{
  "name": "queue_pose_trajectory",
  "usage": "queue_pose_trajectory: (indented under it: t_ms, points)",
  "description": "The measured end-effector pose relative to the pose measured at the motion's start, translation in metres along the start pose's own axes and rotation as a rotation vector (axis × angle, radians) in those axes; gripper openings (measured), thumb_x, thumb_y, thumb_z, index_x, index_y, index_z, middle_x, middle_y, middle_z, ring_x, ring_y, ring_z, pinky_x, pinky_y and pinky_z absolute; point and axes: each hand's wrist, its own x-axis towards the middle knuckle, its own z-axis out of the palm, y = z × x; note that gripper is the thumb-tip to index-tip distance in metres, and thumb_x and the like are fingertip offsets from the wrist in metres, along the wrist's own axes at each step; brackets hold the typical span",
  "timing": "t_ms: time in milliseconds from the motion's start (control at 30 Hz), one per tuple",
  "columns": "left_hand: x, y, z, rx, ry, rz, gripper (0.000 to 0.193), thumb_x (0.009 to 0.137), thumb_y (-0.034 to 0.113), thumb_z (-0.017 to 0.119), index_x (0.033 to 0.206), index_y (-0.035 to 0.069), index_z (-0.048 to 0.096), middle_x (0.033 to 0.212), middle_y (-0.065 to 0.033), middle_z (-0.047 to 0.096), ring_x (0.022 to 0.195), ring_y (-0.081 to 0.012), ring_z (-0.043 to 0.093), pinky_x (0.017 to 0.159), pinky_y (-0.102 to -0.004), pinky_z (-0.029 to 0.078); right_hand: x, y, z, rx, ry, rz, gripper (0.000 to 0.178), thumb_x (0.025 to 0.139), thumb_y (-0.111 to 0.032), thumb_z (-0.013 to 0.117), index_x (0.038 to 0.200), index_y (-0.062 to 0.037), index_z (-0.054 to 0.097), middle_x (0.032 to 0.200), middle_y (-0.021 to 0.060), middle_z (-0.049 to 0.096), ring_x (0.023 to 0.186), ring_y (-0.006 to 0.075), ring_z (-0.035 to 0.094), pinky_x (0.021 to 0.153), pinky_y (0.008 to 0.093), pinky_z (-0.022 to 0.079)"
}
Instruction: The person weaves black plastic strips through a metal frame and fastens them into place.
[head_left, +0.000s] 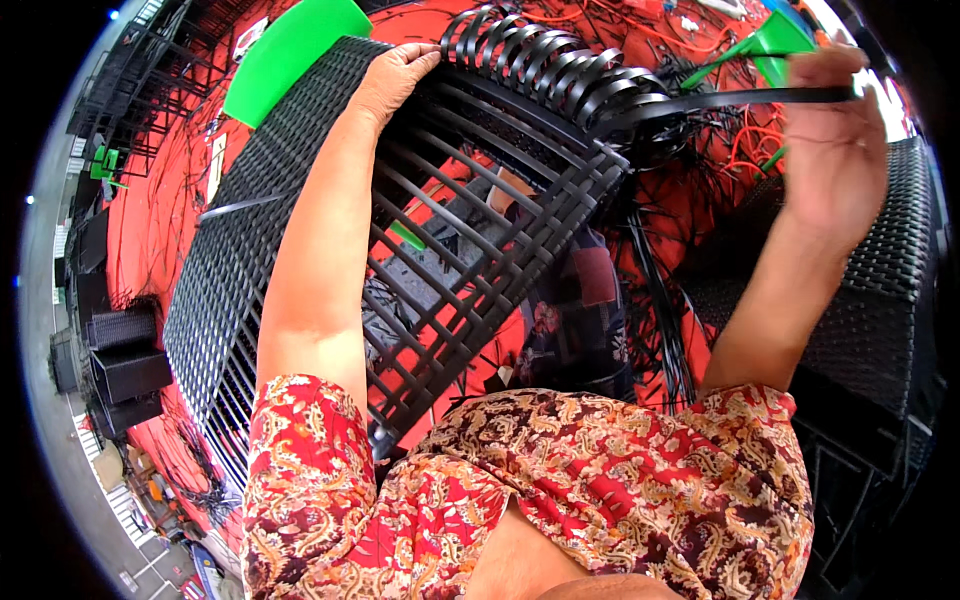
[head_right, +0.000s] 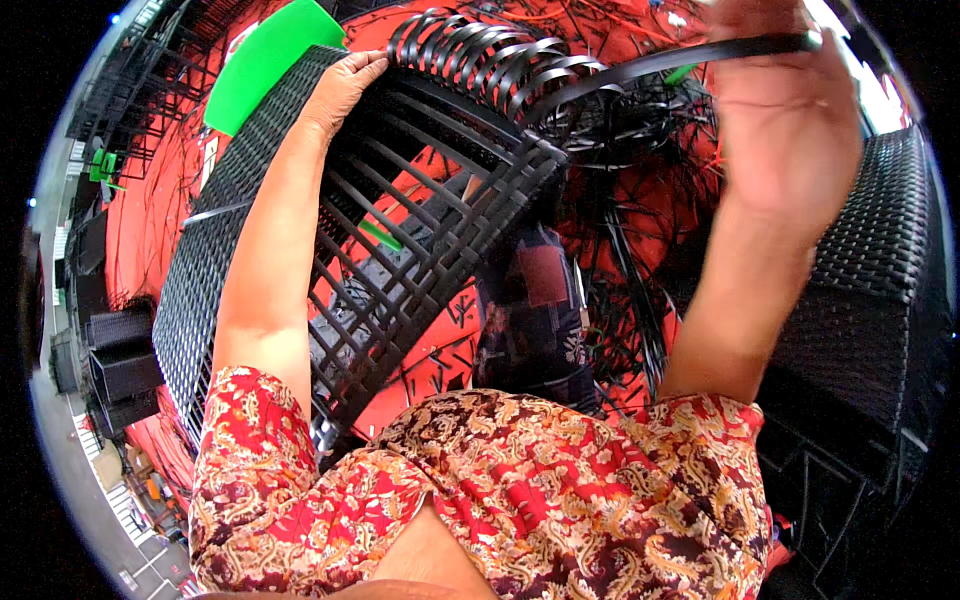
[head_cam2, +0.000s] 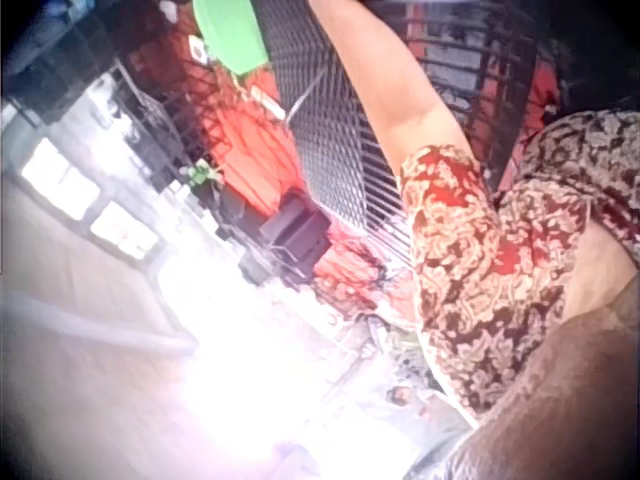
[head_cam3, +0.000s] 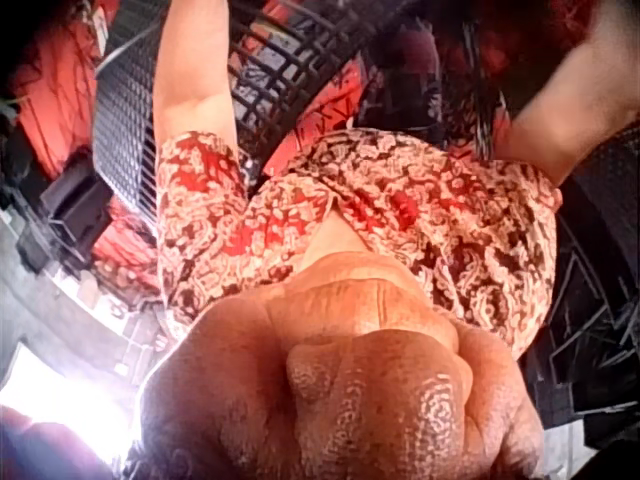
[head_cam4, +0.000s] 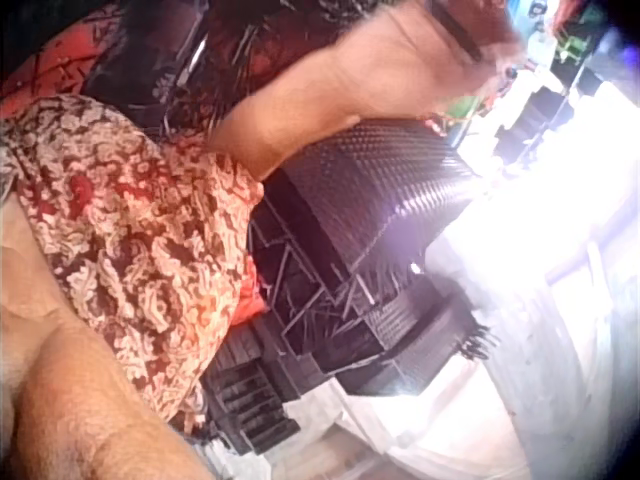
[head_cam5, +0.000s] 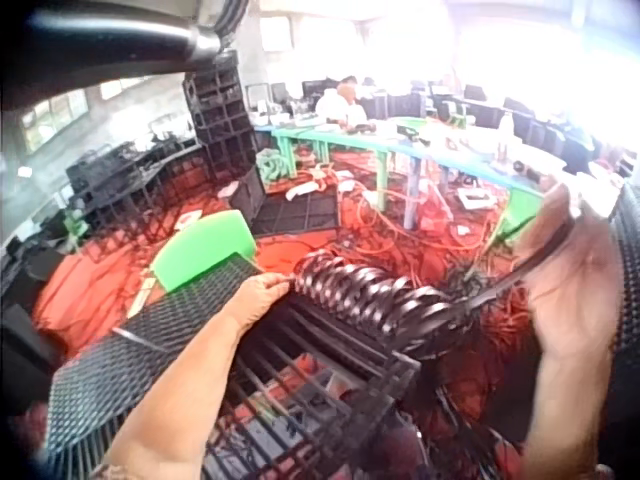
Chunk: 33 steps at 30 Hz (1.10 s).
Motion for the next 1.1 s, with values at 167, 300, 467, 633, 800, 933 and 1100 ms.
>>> queue_pose_trajectory:
  t_ms: [167, 300, 467, 633, 800, 933, 1100]
  points:
    - [-0.031, 0.020, -0.018, -0.121, 0.145, 0.055, 0.028, 0.088, 0.017, 0.058, 0.112, 0.002, 0.058, 0.102, -0.0003, 0.059, 0.092, -0.0076, 0.052, 0.086, -0.0230, 0.039, 0.034, -0.119, -0.033, -0.254, -0.206, -0.076, 0.032, 0.083, 0.002, 0.042, 0.112, 0.0144, 0.041, 0.108, 0.0185, 0.049, 0.102, 0.0257, 0.047, 0.089, 0.0375, 0.041]
    - [-0.066, 0.028, -0.022, -0.072, 0.126, 0.023, 0.030, 0.088, 0.016, 0.056, 0.113, -0.001, 0.056, 0.103, -0.0034, 0.058, 0.095, -0.0092, 0.052, 0.085, -0.0228, 0.040, 0.050, -0.125, -0.059, -1.281, 0.048, -0.483, 0.030, 0.079, 0.002, 0.047, 0.108, 0.0128, 0.048, 0.105, 0.0175, 0.055, 0.098, 0.0225, 0.054, 0.087, 0.0303, 0.044]
    - [-0.118, 0.119, 0.011, -0.448, 0.061, 0.145, 0.063, 0.086, 0.032, 0.058, 0.134, 0.002, 0.030, 0.131, -0.0174, 0.043, 0.119, -0.0255, 0.043, 0.096, -0.0351, 0.035, 0.054, -0.029, -0.014, -2.233, -0.358, -0.207, 0.030, 0.084, -0.007, 0.049, 0.112, 0.0056, 0.050, 0.093, 0.0098, 0.056, 0.082, 0.0135, 0.052, 0.074, 0.0252, 0.041]
    - [-0.180, 0.165, 0.028, -0.982, 0.213, 0.167, 0.071, 0.081, 0.025, 0.065, 0.136, 0.006, 0.025, 0.110, -0.0187, 0.056, 0.104, -0.0286, 0.053, 0.091, -0.0423, 0.040, -0.001, 0.139, 0.040, -2.539, -1.399, 0.195, 0.026, 0.083, -0.010, 0.050, 0.106, 0.0012, 0.052, 0.072, 0.0087, 0.056, 0.050, 0.0155, 0.051, 0.044, 0.0301, 0.044]
    - [-0.243, 0.135, 0.010, -1.158, 0.518, 0.184, 0.037, 0.088, 0.015, 0.053, 0.120, -0.002, 0.048, 0.060, 0.0044, 0.031, 0.055, -0.0083, 0.036, 0.076, -0.0355, 0.047, -0.060, 0.132, -0.024, -2.105, -0.915, 0.309, 0.019, 0.079, -0.009, 0.050, 0.098, -0.0073, 0.050, 0.077, 0.0088, 0.054, 0.074, 0.0290, 0.060, 0.063, 0.0400, 0.048]
    - [-0.287, 0.112, 0.005, -1.095, 0.617, 0.149, 0.034, 0.093, 0.021, 0.043, 0.117, -0.004, 0.050, 0.067, 0.0009, 0.040, 0.066, -0.0133, 0.048, 0.078, -0.0379, 0.050, -0.074, 0.096, -0.054, -2.226, -0.626, 0.253, 0.023, 0.081, -0.008, 0.047, 0.103, -0.0101, 0.053, 0.081, 0.0096, 0.056, 0.080, 0.0298, 0.058, 0.066, 0.0405, 0.047]
    - [-0.289, 0.111, 0.036, -1.035, 0.536, -0.006, 0.039, 0.094, 0.029, 0.043, 0.118, -0.001, 0.046, 0.087, -0.0077, 0.054, 0.094, -0.0259, 0.058, 0.077, -0.0399, 0.053, -0.101, 0.053, -0.095, -2.354, -0.378, 0.306, 0.022, 0.081, -0.006, 0.046, 0.101, -0.0099, 0.054, 0.084, 0.0091, 0.056, 0.086, 0.0297, 0.055, 0.073, 0.0401, 0.044]
